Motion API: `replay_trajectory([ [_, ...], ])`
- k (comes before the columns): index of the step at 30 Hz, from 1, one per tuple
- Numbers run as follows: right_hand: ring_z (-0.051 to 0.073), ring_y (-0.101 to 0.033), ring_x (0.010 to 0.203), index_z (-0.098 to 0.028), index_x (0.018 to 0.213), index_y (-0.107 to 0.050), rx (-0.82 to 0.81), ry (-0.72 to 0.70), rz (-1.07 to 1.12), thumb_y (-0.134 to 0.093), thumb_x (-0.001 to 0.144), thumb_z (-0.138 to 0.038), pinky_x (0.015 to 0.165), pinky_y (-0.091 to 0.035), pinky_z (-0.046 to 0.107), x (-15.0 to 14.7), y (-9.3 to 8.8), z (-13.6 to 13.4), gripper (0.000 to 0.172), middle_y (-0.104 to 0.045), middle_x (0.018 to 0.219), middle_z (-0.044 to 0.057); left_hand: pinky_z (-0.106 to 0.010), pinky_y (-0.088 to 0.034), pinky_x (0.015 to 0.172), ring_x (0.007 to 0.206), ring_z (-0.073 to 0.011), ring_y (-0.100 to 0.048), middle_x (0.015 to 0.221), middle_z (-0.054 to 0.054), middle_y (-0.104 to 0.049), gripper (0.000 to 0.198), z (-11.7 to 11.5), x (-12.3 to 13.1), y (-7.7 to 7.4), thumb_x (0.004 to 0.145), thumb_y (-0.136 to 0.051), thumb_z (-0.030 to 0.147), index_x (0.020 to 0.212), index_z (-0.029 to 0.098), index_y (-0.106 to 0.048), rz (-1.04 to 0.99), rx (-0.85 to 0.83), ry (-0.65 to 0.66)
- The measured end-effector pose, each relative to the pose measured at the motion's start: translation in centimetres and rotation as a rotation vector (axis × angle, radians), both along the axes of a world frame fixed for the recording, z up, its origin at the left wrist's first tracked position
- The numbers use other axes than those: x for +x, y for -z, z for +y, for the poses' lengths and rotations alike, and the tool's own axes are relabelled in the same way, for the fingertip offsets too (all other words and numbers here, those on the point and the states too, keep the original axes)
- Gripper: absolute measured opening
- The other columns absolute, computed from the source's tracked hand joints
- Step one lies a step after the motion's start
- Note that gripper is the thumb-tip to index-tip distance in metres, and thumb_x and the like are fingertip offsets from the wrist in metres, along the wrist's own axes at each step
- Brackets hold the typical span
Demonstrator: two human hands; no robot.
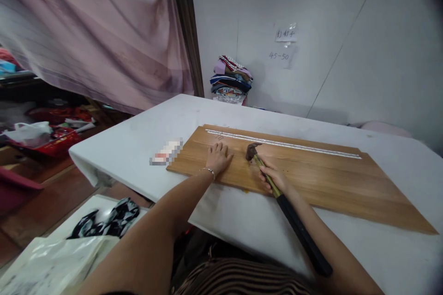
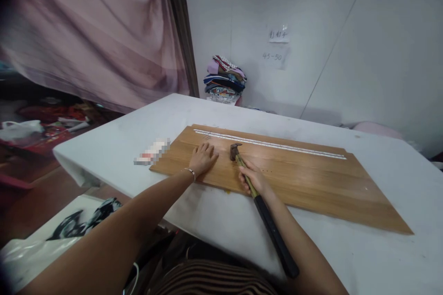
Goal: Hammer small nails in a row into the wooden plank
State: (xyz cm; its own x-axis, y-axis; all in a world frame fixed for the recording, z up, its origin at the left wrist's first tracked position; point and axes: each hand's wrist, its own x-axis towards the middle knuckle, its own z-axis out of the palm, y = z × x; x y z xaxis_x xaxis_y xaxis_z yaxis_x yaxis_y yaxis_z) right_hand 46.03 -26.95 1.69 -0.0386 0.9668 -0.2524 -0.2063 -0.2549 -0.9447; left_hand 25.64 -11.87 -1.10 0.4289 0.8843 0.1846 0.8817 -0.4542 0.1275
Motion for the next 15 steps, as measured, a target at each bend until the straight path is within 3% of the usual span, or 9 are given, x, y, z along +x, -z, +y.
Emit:
replay_trajectory([
  [15,0.006,-0.039,0.030,-0.021,0.153,-0.030,0.016,0.014,0.051,-0.069,0.076,-0.044,0.027,-0.029,0.016,-0.78,0.19,0.15,0.090,-0.059,0.059,-0.008,-0.047,-0.031,0.108,0.130,-0.0289,-0.042,0.136,-0.011,-0.054,0.037,0.18,0.04,0.28,0.096,-0.042,0.048,0.117,0.023,-0.059,-0.013,-0.003,0.003],
])
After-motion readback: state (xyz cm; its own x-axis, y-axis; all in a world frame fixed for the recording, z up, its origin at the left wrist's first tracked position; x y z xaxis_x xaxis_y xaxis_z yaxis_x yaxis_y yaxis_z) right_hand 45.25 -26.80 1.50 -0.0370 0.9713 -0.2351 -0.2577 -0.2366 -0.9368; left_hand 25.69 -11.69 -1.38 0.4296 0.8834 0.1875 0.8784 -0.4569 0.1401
